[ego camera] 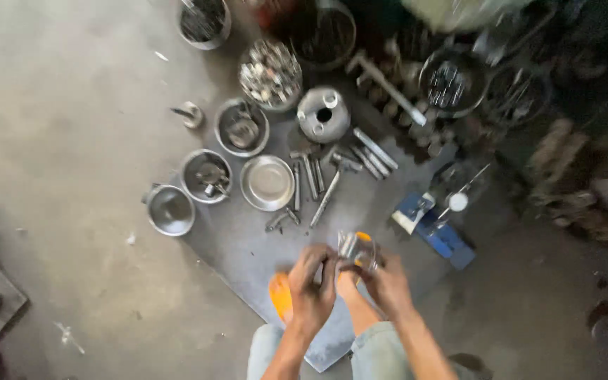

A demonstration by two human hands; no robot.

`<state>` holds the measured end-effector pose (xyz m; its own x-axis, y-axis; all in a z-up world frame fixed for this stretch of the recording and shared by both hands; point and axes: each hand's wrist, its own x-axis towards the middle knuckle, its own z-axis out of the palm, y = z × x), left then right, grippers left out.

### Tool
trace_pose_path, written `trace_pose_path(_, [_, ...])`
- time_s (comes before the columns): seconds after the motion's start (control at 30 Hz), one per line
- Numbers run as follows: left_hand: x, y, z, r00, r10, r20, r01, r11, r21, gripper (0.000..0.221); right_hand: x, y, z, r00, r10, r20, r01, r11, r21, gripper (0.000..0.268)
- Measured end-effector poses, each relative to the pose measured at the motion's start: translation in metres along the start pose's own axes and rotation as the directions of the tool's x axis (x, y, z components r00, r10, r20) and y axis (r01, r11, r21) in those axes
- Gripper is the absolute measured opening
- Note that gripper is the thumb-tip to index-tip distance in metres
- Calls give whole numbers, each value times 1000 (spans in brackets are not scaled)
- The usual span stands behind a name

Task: The recorder is inspecting and sorting various motorcycle engine components including pistons, connecting rods, and needle bearings.

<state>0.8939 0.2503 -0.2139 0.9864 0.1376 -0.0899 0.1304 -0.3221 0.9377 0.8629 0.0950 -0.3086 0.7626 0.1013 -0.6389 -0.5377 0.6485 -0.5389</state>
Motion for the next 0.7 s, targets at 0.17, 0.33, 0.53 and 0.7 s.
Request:
trace_pose_path(0.17, [82, -100, 21, 976, 196, 99, -194, 981, -23, 21, 139, 15, -31, 990, 92, 105, -84, 993, -86, 40])
trace_pose_path(0.33, [149, -186, 26, 991, 51, 120, -36, 991, -130, 13, 250, 22, -22, 944, 44, 326, -20, 997, -76, 37])
trace_pose_path(0.53, [229, -302, 28, 997, 9, 79, 24, 914, -405, 6, 336, 24, 8, 899, -21, 438, 246, 851, -465, 44])
trace_pose_path(0.7, [274, -342, 14, 986, 14, 166, 49, 926, -374, 7, 359, 19, 31, 839, -43, 542, 515, 384, -766, 35])
